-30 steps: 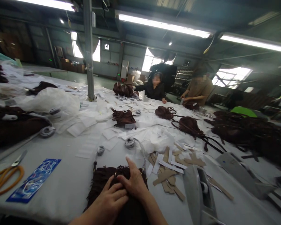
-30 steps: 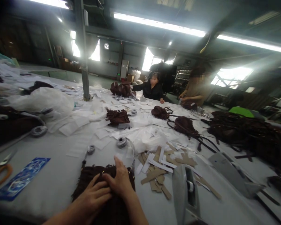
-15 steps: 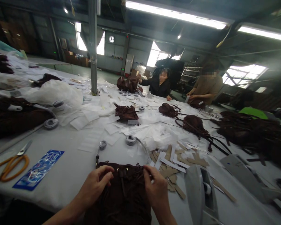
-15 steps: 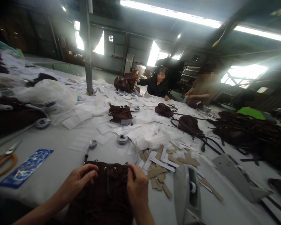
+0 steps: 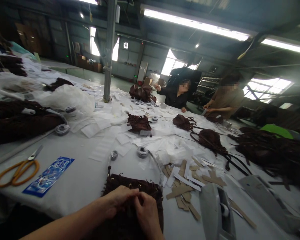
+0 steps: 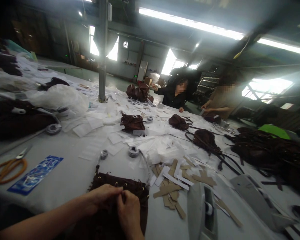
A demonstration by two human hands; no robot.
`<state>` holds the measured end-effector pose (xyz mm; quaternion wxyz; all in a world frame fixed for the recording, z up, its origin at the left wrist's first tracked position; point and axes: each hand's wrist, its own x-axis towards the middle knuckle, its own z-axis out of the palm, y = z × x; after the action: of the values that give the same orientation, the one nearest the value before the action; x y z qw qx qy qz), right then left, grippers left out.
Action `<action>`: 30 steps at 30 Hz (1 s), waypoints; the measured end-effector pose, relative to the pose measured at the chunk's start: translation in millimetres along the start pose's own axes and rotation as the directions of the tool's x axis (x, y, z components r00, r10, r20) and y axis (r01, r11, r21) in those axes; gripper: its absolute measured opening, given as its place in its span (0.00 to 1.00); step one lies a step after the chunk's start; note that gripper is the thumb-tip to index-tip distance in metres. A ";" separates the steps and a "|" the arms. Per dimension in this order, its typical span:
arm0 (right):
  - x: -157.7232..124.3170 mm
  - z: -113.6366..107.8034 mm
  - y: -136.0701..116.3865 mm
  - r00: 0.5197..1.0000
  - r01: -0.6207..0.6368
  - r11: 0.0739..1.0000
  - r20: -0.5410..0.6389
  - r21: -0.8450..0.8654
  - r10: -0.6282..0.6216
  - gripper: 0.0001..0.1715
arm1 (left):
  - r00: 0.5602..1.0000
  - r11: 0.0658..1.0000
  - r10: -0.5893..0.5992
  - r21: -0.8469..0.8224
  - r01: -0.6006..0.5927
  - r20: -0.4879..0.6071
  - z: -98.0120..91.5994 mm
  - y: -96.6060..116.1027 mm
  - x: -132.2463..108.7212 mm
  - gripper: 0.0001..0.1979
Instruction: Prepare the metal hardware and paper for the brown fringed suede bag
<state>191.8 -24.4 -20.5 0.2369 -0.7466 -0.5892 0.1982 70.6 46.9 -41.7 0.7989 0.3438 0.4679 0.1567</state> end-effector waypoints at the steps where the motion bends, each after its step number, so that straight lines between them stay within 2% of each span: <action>1: -4.5 -0.7 1.0 0.999 0.049 0.998 -0.005 0.048 -0.049 0.17 | 1.000 1.000 0.016 -0.007 -0.016 0.018 1.7 0.5 1.0 0.22; 4: -15.7 -3.0 6.8 0.990 0.135 0.983 0.020 0.123 -0.138 0.15 | 0.994 0.996 0.084 -0.034 -0.082 0.067 5.8 1.0 3.5 0.21; 6: -17.6 -5.4 11.0 0.996 0.074 0.997 -0.047 0.013 -0.073 0.18 | 0.988 0.993 0.117 -0.025 -0.115 0.098 7.2 0.4 4.0 0.20; 8: -14.2 -6.8 14.0 0.976 0.012 0.987 -0.213 -0.158 -0.046 0.19 | 0.983 0.992 0.123 0.000 -0.124 0.136 7.6 -0.7 3.5 0.17; 10: -7.3 -4.7 17.6 0.944 0.035 0.953 -0.304 -0.302 -0.131 0.19 | 0.976 0.993 0.112 0.012 -0.116 0.185 6.8 -2.1 2.3 0.14; 12: -0.1 2.2 25.3 0.936 0.083 0.927 -0.291 -0.366 -0.199 0.18 | 0.967 0.995 0.096 0.003 -0.099 0.234 4.1 -3.2 1.1 0.12; 15: 7.0 17.6 45.3 0.933 0.093 0.948 -0.305 -0.304 -0.189 0.19 | 0.948 0.998 0.068 -0.036 -0.060 0.312 -3.5 -4.1 -1.1 0.11; 19: 7.3 26.2 63.2 0.888 0.163 0.972 -0.403 -0.171 -0.220 0.22 | 0.915 0.993 0.078 -0.111 -0.036 0.397 -12.0 -5.8 -4.3 0.11; 22: -1.0 17.6 51.4 0.832 0.127 0.985 -0.528 -0.114 -0.168 0.25 | 0.917 0.988 0.085 -0.153 -0.027 0.390 -11.7 -7.4 -5.0 0.12; 23: -5.2 13.8 43.7 0.821 0.102 0.993 -0.558 -0.060 -0.118 0.26 | 0.922 0.986 0.085 -0.168 -0.022 0.379 -10.7 -7.8 -4.7 0.13; 24: -9.4 10.6 35.4 0.830 0.067 0.997 -0.556 0.026 -0.042 0.26 | 0.926 0.983 0.086 -0.182 -0.019 0.368 -9.5 -8.1 -4.2 0.14; 25: -13.3 8.5 27.5 0.863 0.018 0.989 -0.503 0.144 0.057 0.27 | 0.929 0.980 0.087 -0.197 -0.015 0.360 -8.2 -8.4 -3.8 0.14; 27: -17.9 8.2 15.4 0.931 -0.154 0.910 -0.253 0.385 0.264 0.32 | 0.932 0.973 0.096 -0.228 -0.015 0.349 -5.6 -8.9 -3.3 0.13; 29: -17.2 12.0 10.7 0.922 -0.333 0.785 0.005 0.522 0.387 0.37 | 0.932 0.967 0.113 -0.253 -0.024 0.344 -2.8 -9.9 -3.7 0.11; 30: -15.5 14.6 10.7 0.908 -0.383 0.738 0.082 0.555 0.410 0.38 | 0.932 0.965 0.124 -0.262 -0.033 0.340 -1.3 -10.6 -4.1 0.10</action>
<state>188.3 -39.8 -38.3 0.4103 -0.7566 -0.3268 0.3903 66.6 37.5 -46.9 0.9002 0.2806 0.2787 0.1824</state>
